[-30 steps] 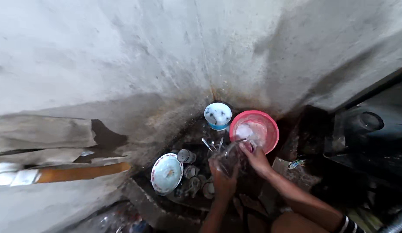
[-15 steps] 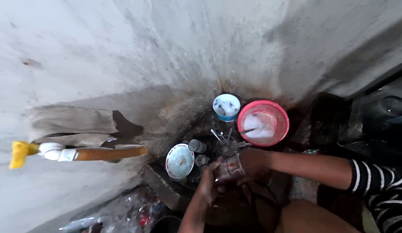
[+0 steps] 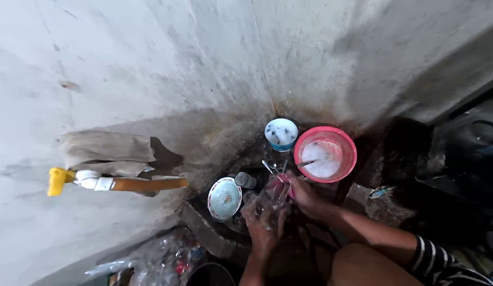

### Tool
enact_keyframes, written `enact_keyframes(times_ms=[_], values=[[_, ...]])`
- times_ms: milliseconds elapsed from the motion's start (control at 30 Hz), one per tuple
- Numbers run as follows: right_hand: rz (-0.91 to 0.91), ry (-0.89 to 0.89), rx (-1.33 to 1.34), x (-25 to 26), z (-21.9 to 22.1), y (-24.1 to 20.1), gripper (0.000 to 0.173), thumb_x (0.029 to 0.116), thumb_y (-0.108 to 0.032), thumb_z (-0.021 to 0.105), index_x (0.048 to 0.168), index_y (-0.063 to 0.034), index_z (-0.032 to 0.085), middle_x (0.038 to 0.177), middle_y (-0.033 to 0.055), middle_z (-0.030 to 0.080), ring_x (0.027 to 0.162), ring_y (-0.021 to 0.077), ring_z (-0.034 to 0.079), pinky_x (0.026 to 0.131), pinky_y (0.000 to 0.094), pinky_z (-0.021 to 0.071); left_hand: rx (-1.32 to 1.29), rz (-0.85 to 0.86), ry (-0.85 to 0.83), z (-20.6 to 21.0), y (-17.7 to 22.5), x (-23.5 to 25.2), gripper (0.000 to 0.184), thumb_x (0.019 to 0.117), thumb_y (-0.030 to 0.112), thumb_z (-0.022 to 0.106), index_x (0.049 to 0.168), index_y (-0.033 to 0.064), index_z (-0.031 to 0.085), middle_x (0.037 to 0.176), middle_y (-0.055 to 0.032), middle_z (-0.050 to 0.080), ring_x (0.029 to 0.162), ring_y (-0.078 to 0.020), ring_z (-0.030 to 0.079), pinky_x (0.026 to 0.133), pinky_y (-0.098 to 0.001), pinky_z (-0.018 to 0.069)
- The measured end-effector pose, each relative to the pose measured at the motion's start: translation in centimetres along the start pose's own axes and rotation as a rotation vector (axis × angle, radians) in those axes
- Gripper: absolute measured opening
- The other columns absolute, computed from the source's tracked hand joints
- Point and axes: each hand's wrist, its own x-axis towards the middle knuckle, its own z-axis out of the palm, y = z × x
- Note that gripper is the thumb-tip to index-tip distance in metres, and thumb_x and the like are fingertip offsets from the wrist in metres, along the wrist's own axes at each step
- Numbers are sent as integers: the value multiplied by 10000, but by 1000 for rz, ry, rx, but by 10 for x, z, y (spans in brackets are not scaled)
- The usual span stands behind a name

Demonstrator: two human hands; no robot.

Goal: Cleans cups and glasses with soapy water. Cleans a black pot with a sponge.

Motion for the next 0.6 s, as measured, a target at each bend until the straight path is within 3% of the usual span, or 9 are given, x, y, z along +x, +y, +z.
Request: enact_keyframes(times_ms=[67, 133, 200, 233, 300, 367, 433, 500, 600], values=[[-156, 182, -212, -3, 15, 8, 547, 1130, -359, 246, 1254, 6, 634, 1078, 110, 680, 1011, 123, 644, 920, 330, 534, -40, -61, 46, 4, 11, -2, 499, 857, 503, 776, 1140, 114, 642, 1248, -222, 570, 1241, -307, 527, 1089, -434, 424], [-446, 237, -353, 0, 19, 20, 445, 1109, -285, 405, 1240, 70, 640, 1125, 146, 713, 1056, 120, 679, 975, 313, 549, -340, -467, 45, 0, 42, 11, 603, 877, 286, 774, 1285, -53, 487, 1301, -199, 533, 1225, -195, 531, 1056, -320, 459], [-735, 216, -401, 12, 13, 33, 364, 1033, -252, 590, 1138, 88, 666, 1019, 127, 734, 954, 92, 708, 888, 280, 597, -785, -1086, 72, -12, 66, 43, 327, 1029, 174, 590, 1322, 64, 497, 1099, -76, 661, 877, -100, 668, 720, -255, 575], [-886, 185, -433, 21, 7, 35, 381, 995, -288, 655, 1073, 83, 688, 966, 122, 741, 914, 88, 711, 858, 271, 604, -1027, -1373, 22, -19, 65, 58, 281, 1090, 308, 448, 1197, 115, 621, 930, -74, 719, 700, -134, 677, 558, -279, 549], [-1177, 63, -493, 41, -6, 27, 438, 996, -420, 644, 924, 10, 689, 831, 96, 709, 799, 96, 689, 760, 270, 594, -1446, -1616, -245, -30, 47, 63, 619, 1051, 592, 267, 1098, 111, 654, 865, -133, 702, 621, -216, 661, 470, -335, 535], [-1284, -109, -459, 54, -4, 2, 424, 1009, -419, 601, 832, -37, 653, 748, 68, 663, 713, 99, 655, 675, 275, 574, -1579, -1562, -435, -36, 33, 56, 704, 1025, 663, 268, 1192, 98, 653, 997, -185, 712, 765, -291, 711, 554, -392, 590], [-1194, -262, -392, 56, 9, -19, 411, 1007, -351, 582, 742, -38, 601, 693, 51, 622, 649, 80, 615, 597, 265, 541, -1589, -1425, -463, -44, 23, 51, 645, 1046, 597, 320, 1274, 74, 622, 1113, -209, 706, 964, -348, 715, 780, -490, 622], [-1052, -361, -357, 62, 25, -32, 433, 999, -336, 557, 701, -25, 601, 674, 41, 619, 615, 64, 603, 565, 261, 538, -1381, -1299, -383, -52, 18, 63, 544, 1071, 518, 314, 1263, 97, 599, 1075, -139, 731, 970, -267, 730, 822, -450, 631], [-805, -479, -268, 72, 52, -38, 394, 1008, -306, 543, 734, -32, 614, 640, 14, 601, 569, 64, 585, 538, 270, 523, -1163, -1155, -281, -60, 7, 78, 587, 1024, 596, 425, 1288, 90, 564, 1051, -77, 735, 964, -171, 725, 822, -377, 630]])
